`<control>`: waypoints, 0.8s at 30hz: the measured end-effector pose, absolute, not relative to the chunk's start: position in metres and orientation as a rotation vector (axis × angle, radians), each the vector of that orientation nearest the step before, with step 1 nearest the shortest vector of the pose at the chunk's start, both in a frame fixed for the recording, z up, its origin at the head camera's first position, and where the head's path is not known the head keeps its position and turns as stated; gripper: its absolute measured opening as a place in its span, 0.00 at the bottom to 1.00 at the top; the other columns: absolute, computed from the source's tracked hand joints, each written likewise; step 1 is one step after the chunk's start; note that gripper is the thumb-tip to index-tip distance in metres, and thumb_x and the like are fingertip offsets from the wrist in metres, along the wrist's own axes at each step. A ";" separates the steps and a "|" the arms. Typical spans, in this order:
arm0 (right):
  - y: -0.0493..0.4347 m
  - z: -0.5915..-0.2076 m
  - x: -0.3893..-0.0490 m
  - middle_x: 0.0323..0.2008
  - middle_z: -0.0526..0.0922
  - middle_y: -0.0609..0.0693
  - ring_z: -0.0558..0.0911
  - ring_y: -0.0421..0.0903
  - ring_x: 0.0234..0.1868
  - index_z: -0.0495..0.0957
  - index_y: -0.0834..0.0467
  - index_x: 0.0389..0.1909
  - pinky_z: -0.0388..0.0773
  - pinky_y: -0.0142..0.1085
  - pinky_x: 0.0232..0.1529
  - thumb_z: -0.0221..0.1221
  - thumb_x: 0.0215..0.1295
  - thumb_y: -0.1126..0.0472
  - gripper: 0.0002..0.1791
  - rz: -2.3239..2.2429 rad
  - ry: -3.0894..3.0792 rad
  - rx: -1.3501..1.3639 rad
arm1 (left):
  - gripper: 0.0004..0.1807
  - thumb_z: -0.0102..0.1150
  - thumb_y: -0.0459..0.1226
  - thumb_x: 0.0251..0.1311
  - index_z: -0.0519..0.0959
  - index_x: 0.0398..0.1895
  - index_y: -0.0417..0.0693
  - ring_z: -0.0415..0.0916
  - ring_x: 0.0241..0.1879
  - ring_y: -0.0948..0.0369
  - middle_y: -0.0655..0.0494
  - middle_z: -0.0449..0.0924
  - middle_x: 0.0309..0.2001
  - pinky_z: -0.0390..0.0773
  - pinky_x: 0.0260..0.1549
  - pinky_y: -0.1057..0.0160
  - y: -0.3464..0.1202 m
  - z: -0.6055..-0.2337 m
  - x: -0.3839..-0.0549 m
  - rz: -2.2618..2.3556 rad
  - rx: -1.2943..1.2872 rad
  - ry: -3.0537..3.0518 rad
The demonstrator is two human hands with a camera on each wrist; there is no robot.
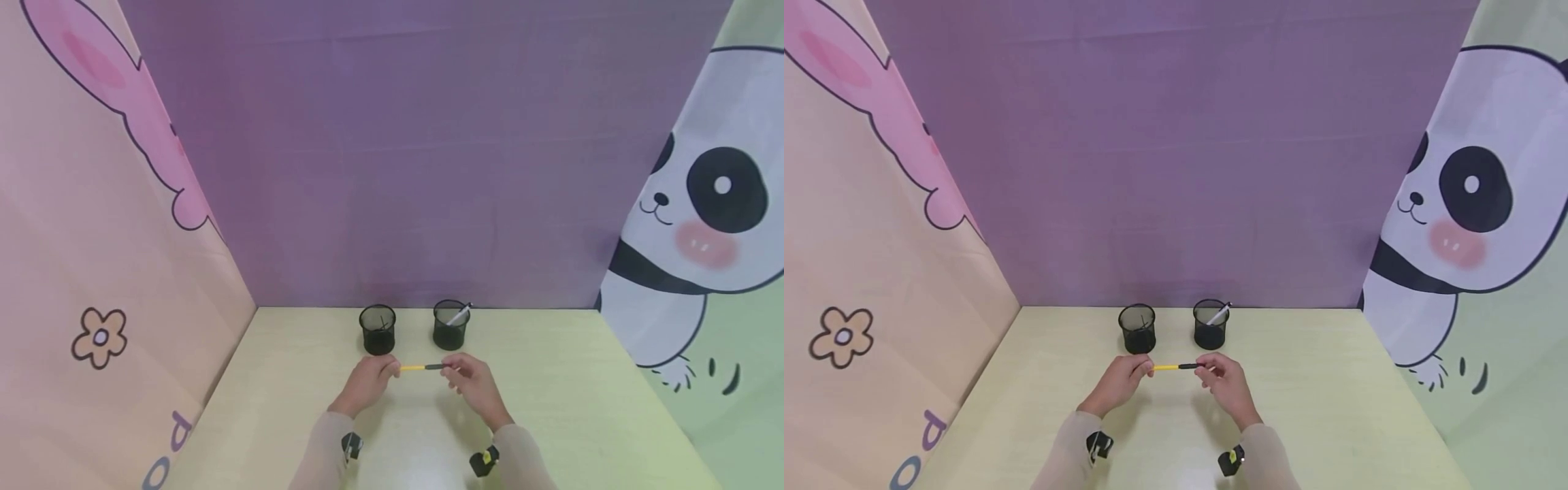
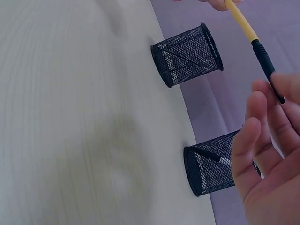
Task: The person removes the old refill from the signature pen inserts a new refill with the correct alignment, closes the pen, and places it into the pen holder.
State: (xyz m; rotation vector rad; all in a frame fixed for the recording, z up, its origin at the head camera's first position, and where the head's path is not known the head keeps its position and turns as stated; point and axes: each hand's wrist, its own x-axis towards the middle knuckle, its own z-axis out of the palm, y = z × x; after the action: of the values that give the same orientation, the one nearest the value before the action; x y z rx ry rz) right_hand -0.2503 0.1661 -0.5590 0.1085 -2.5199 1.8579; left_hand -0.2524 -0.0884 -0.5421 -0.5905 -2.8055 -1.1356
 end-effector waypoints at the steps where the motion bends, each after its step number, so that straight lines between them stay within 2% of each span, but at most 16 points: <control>1: 0.166 -0.559 -0.250 0.37 0.86 0.51 0.82 0.45 0.30 0.83 0.56 0.49 0.80 0.34 0.30 0.64 0.69 0.60 0.11 1.857 -2.524 0.114 | 0.15 0.51 0.41 0.77 0.85 0.36 0.46 0.71 0.28 0.65 0.57 0.86 0.34 0.75 0.36 0.63 -0.088 -0.542 -0.252 -1.140 -0.584 -2.809; 6: 0.167 -0.559 -0.251 0.35 0.87 0.52 0.82 0.46 0.31 0.80 0.61 0.54 0.81 0.36 0.32 0.57 0.76 0.50 0.19 1.929 -2.535 0.104 | 0.15 0.50 0.41 0.77 0.85 0.36 0.46 0.70 0.28 0.66 0.57 0.86 0.34 0.75 0.37 0.63 -0.089 -0.543 -0.252 -1.137 -0.587 -2.805; 13: 0.164 -0.557 -0.250 0.26 0.83 0.50 0.76 0.42 0.23 0.80 0.68 0.40 0.74 0.32 0.26 0.52 0.79 0.48 0.24 1.932 -2.550 0.135 | 0.15 0.51 0.42 0.77 0.84 0.35 0.48 0.70 0.29 0.66 0.58 0.86 0.33 0.75 0.36 0.63 -0.091 -0.540 -0.251 -1.148 -0.609 -2.785; 18: 0.164 -0.557 -0.249 0.24 0.82 0.48 0.74 0.40 0.22 0.81 0.67 0.38 0.71 0.31 0.25 0.56 0.77 0.55 0.17 1.854 -2.594 0.182 | 0.14 0.52 0.41 0.76 0.84 0.34 0.49 0.69 0.28 0.65 0.57 0.85 0.33 0.73 0.34 0.65 -0.092 -0.539 -0.250 -1.147 -0.615 -2.795; 24: 0.162 -0.555 -0.248 0.30 0.85 0.52 0.77 0.44 0.25 0.81 0.64 0.41 0.77 0.36 0.28 0.60 0.72 0.63 0.07 1.828 -2.587 0.161 | 0.13 0.52 0.40 0.76 0.84 0.34 0.51 0.67 0.26 0.65 0.60 0.82 0.30 0.71 0.33 0.66 -0.092 -0.539 -0.251 -1.137 -0.590 -2.827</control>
State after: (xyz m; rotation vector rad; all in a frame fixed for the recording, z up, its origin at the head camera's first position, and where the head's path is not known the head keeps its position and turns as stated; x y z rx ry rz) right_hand -0.2485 0.1621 -0.5551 0.1606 -2.5874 1.8279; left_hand -0.2509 -0.0923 -0.5392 -0.5902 -2.8269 -1.1372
